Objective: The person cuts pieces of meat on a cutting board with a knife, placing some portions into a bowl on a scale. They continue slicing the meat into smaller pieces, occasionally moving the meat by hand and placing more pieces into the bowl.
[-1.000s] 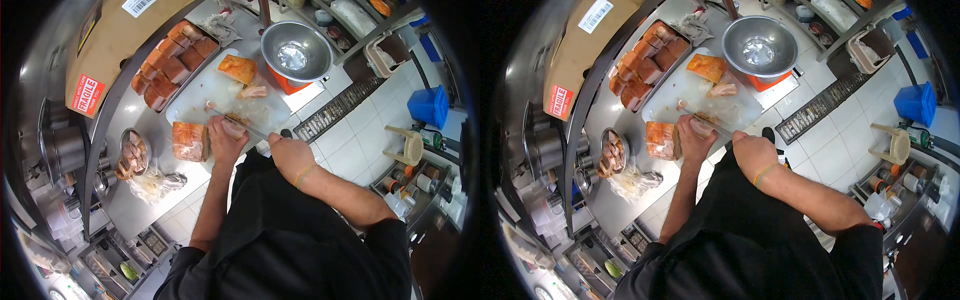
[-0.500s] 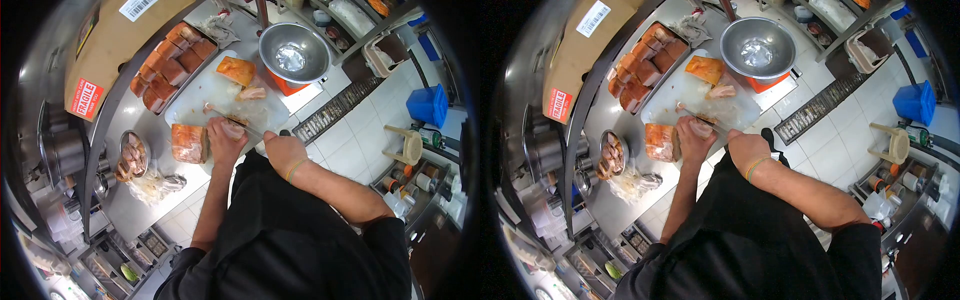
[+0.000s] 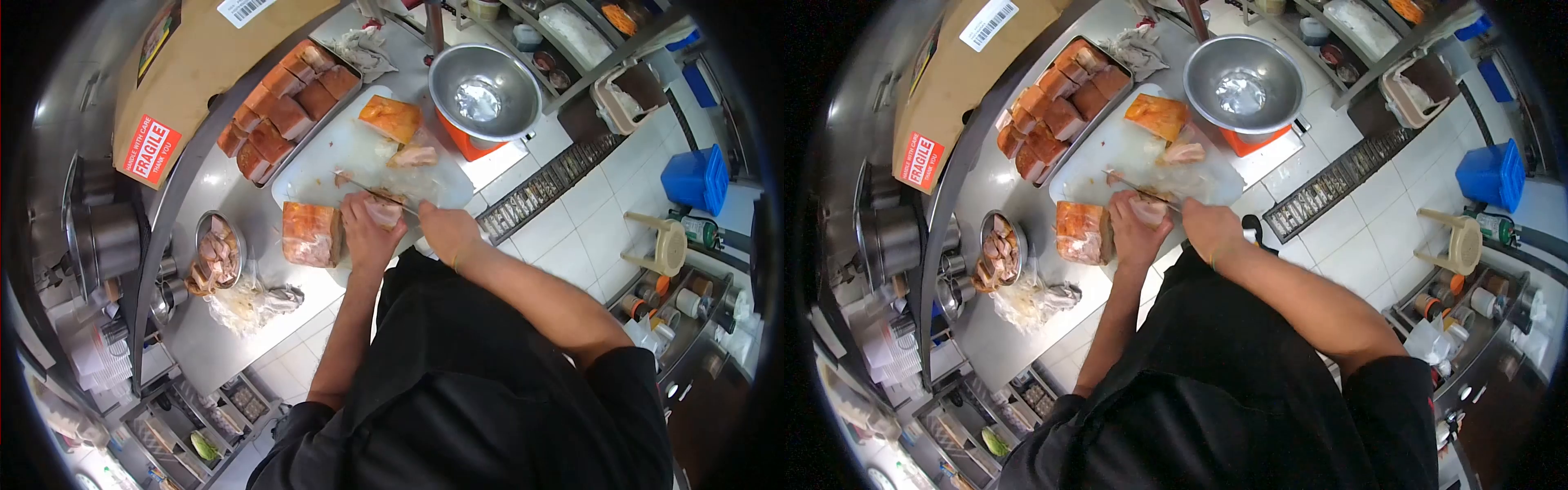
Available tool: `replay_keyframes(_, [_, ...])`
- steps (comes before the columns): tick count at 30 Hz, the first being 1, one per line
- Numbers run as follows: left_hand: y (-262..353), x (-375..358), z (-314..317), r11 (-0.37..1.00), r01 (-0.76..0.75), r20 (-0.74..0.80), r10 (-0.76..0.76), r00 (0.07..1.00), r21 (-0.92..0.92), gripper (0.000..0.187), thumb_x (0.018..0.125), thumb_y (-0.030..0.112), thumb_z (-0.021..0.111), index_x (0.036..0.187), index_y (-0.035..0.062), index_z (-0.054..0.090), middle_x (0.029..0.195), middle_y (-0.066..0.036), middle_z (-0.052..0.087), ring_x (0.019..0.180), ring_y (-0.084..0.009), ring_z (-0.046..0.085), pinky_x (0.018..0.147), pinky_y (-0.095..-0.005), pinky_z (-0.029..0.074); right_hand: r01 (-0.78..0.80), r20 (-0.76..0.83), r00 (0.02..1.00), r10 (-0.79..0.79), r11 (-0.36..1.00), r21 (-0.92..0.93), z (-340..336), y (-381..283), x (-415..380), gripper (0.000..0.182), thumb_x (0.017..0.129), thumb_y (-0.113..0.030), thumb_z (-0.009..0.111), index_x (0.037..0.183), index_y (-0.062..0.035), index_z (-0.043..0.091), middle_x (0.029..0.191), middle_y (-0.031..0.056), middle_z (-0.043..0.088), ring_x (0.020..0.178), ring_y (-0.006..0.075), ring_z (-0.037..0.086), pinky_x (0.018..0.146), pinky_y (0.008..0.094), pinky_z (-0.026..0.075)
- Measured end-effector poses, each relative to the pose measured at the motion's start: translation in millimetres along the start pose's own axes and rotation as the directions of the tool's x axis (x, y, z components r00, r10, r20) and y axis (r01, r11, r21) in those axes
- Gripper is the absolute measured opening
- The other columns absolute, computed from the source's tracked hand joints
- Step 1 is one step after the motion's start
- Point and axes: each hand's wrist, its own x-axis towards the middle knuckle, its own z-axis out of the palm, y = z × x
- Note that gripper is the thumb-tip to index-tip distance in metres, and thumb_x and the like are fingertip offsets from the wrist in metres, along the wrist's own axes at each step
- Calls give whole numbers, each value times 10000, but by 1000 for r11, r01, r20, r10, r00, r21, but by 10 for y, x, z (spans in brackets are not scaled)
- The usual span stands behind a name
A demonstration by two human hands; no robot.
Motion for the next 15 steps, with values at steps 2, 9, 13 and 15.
replay_keyframes(2, [-32, 22, 0, 1000, -4, 3, 4, 1000, 22, 862, 699, 239, 921, 1363, 9, 421, 1368, -249, 455, 1309, -457, 452, 1121, -535, 415, 17, -3, 1000, -17, 1000, 2, 45, 17, 148, 188, 1000, -124, 545, 1127, 1, 607, 986, 218, 779, 934, 391, 778, 813, 480, 622])
replay_keyframes(9, [-33, -10, -3, 997, -58, -30, 60, 998, 59, 863, 705, 244, 929, 1364, 0, 426, 1358, -243, 460, 1316, -449, 443, 1119, -519, 413, 88, -55, 995, -89, 996, -16, 261, 127, 247, 203, 1009, -127, 526, 1156, -14, 609, 1005, 248, 770, 935, 431, 764, 818, 500, 616])
replay_keyframes(13, [-55, 33, 23, 994, -93, -39, 95, 995, 58, 860, 708, 244, 927, 1363, -5, 428, 1352, -242, 472, 1314, -447, 447, 1125, -512, 412, 10, -11, 1000, -10, 999, 48, 135, 227, -90, 206, 1013, -119, 514, 1155, -5, 609, 1014, 264, 767, 951, 447, 760, 820, 502, 616])
replay_keyframes(15, [-86, -26, 33, 992, -117, -46, 119, 992, 49, 859, 705, 237, 926, 1363, -8, 431, 1345, -239, 484, 1310, -445, 454, 1126, -506, 413, 19, 16, 1000, -20, 999, 44, 267, 338, -149, 217, 1015, -118, 508, 1166, -1, 610, 1027, 272, 764, 972, 457, 756, 834, 507, 613])
